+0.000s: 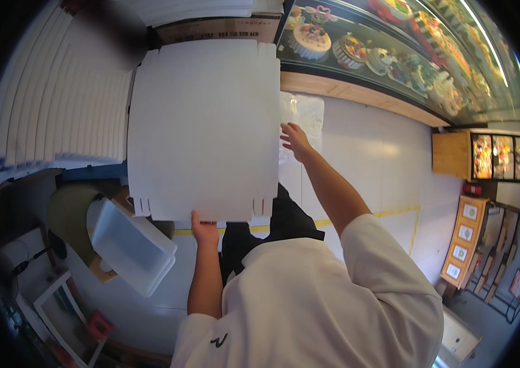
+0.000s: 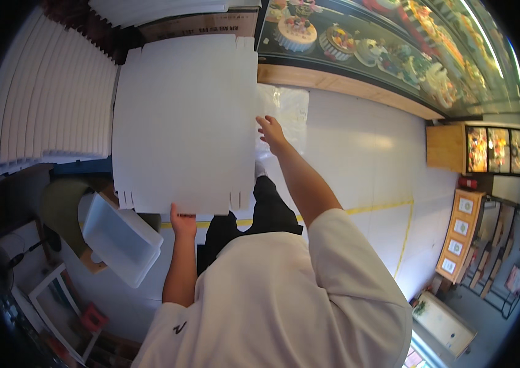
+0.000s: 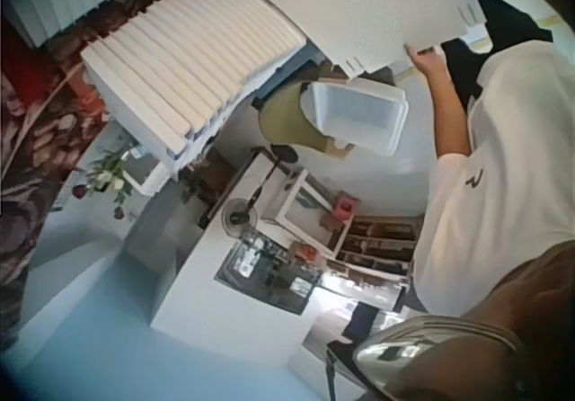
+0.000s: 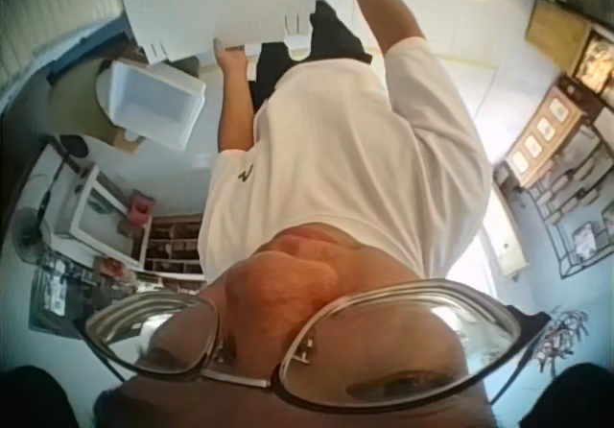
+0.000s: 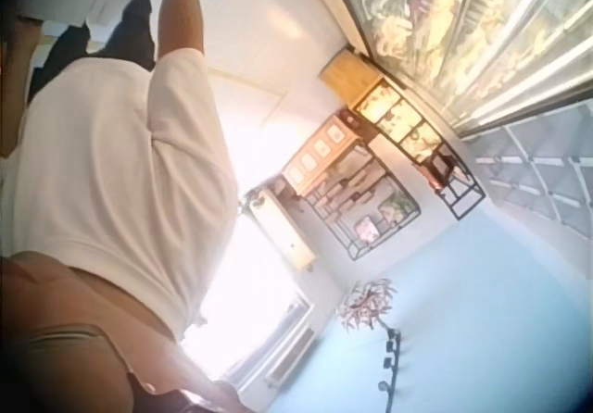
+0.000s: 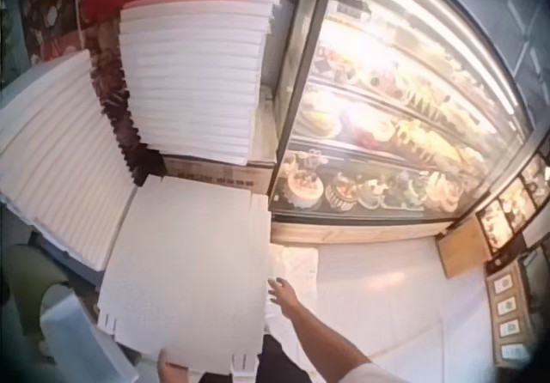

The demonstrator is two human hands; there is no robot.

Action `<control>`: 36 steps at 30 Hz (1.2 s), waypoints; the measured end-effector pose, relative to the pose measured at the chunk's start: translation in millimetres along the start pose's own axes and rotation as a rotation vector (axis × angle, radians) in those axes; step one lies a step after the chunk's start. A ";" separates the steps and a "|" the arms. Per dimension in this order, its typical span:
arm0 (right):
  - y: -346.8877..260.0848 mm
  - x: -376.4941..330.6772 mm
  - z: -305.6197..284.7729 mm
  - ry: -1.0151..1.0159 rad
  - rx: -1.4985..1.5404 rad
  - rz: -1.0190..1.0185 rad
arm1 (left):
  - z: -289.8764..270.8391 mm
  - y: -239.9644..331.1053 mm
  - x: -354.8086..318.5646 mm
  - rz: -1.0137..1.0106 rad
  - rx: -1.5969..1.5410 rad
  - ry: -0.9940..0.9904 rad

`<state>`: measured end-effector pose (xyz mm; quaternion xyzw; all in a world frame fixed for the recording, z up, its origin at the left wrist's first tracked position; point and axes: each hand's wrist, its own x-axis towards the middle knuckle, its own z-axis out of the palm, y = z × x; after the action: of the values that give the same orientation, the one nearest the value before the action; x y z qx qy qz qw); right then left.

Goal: The person arranges small red boxes in a black tray, then moves to a counter to assemble a white cardboard box. They fold the flaps of the box and apply red tape along the edges to secure the structure.

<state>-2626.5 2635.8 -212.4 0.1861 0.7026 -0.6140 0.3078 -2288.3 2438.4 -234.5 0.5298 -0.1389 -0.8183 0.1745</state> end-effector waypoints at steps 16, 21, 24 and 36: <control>-110.4 79.9 27.6 -0.594 0.126 0.184 | 52.6 -1.0 -47.8 0.287 -0.062 0.312; -109.4 46.0 31.0 -0.545 0.273 0.104 | 70.1 -5.7 -57.9 0.481 -0.038 0.443; -120.2 -11.8 13.4 -0.599 0.275 0.002 | 52.3 1.0 -87.9 0.509 -0.016 0.413; -70.2 -352.7 -62.1 -0.778 0.218 -0.505 | -120.1 -77.0 -262.2 0.576 -0.248 0.184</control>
<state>-2422.6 2725.1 76.8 -0.2032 0.4900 -0.7637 0.3681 -2090.0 2616.1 -99.6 0.5153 -0.1658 -0.6947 0.4737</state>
